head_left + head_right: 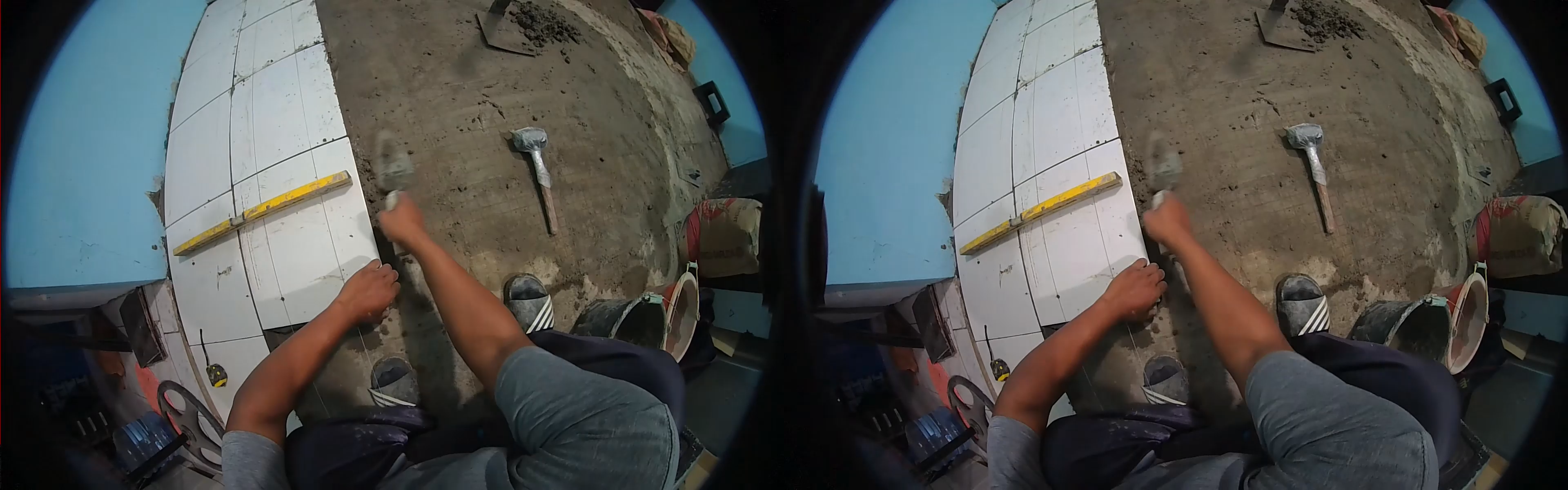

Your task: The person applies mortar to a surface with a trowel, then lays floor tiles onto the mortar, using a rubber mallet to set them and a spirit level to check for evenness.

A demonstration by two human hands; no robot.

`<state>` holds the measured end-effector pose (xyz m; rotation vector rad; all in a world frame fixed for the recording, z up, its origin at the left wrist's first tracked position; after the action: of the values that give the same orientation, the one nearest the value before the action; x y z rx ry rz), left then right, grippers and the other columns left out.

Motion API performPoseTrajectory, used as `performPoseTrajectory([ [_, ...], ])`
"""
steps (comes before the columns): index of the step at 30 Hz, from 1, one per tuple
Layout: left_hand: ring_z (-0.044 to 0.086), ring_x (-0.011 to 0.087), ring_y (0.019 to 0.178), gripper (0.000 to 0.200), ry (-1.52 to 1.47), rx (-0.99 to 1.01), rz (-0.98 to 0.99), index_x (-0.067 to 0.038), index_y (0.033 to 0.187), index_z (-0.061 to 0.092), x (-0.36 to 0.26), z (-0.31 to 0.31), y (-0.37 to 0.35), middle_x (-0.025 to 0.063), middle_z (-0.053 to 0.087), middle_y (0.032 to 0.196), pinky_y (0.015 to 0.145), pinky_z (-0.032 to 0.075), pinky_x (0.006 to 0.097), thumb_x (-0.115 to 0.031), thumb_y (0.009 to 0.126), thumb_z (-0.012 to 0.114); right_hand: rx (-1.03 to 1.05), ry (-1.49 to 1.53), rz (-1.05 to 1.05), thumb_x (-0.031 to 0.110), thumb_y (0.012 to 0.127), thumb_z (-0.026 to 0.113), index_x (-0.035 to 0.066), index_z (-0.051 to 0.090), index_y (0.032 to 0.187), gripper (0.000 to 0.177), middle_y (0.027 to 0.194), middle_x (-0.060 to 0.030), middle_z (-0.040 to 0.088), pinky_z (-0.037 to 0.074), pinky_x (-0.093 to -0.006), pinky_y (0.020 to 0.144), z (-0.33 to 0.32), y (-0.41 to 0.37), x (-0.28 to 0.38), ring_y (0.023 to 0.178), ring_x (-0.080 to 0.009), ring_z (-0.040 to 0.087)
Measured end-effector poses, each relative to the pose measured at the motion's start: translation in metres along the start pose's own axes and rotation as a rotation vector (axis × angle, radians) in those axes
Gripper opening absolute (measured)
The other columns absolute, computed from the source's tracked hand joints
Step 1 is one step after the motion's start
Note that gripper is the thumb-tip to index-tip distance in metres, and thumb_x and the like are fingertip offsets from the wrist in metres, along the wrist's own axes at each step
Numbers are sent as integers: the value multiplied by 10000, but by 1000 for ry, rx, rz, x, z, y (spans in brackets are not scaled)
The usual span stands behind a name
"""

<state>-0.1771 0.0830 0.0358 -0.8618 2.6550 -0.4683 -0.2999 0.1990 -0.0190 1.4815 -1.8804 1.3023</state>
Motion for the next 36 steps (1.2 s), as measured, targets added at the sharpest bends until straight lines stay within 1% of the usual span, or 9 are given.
performPoseTrajectory([
  [5,618,238,1113,387,-6,-24,-17,-87,1001,728,4,-2,0,81,662,1052,1010,434,395,-319,707,823,328,-84,-35,197,791,653,-13,659,1236,492,1211,-281,717,536,-497,992,-6,21,12,1158,-450,680],
  [9,616,241,1128,381,-17,-73,-22,-83,1001,730,2,2,-2,84,661,1060,1021,431,399,-318,716,823,93,6,-21,198,788,660,0,679,1199,457,1142,-271,737,558,-491,942,4,18,11,1097,-443,707],
  [12,609,239,1136,382,-27,-57,-29,-80,1002,731,3,0,0,82,659,1071,1021,431,402,-321,721,822,347,64,-78,193,788,659,-5,678,1188,447,1148,-274,735,565,-489,929,12,24,11,1090,-438,713],
  [15,602,238,1136,387,-24,-56,-39,-82,1001,729,7,0,-2,79,655,1078,1019,429,402,-328,717,825,218,147,96,191,786,658,-12,685,1179,443,1152,-272,739,565,-479,942,-16,27,9,1085,-422,721],
  [16,601,237,1135,389,-29,-58,-39,-83,1000,729,4,3,-3,78,654,1080,1017,428,401,-330,716,826,-11,120,-24,191,781,658,-34,690,1179,458,1137,-273,744,567,-467,944,-13,33,-1,1077,-414,726],
  [19,602,239,1127,401,-36,-72,-54,-84,1000,723,4,9,-3,78,650,1074,1004,428,398,-331,704,831,281,18,54,192,774,661,-53,689,1192,485,1137,-282,741,559,-462,955,0,34,6,1088,-418,721],
  [23,602,239,1129,398,-37,-90,-42,-86,1006,717,4,4,-4,80,648,1073,991,427,397,-322,707,831,323,133,20,192,767,656,-58,679,1217,516,1156,-286,731,542,-474,951,-15,28,11,1091,-427,711],
  [28,606,236,1123,397,-54,-116,-53,-90,1009,716,3,7,-6,77,647,1065,996,422,400,-319,706,832,-82,128,80,190,813,654,-5,678,1172,409,1156,-261,731,552,-493,922,-74,48,-14,1096,-418,713],
  [36,609,232,1112,422,-24,-52,-57,-96,1008,720,3,5,-2,76,645,1060,995,421,403,-323,674,843,237,-268,-74,215,811,644,-39,674,1233,493,1257,-314,689,527,-483,1045,13,4,26,1208,-460,659],
])
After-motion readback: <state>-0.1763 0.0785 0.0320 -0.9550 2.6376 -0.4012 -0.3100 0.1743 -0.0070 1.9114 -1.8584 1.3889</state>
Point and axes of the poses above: each hand's wrist, its own y-axis towards the middle knuckle, its own z-axis out of the palm, x = y × z, the point moved 1 cm from there along y, towards the middle knuckle
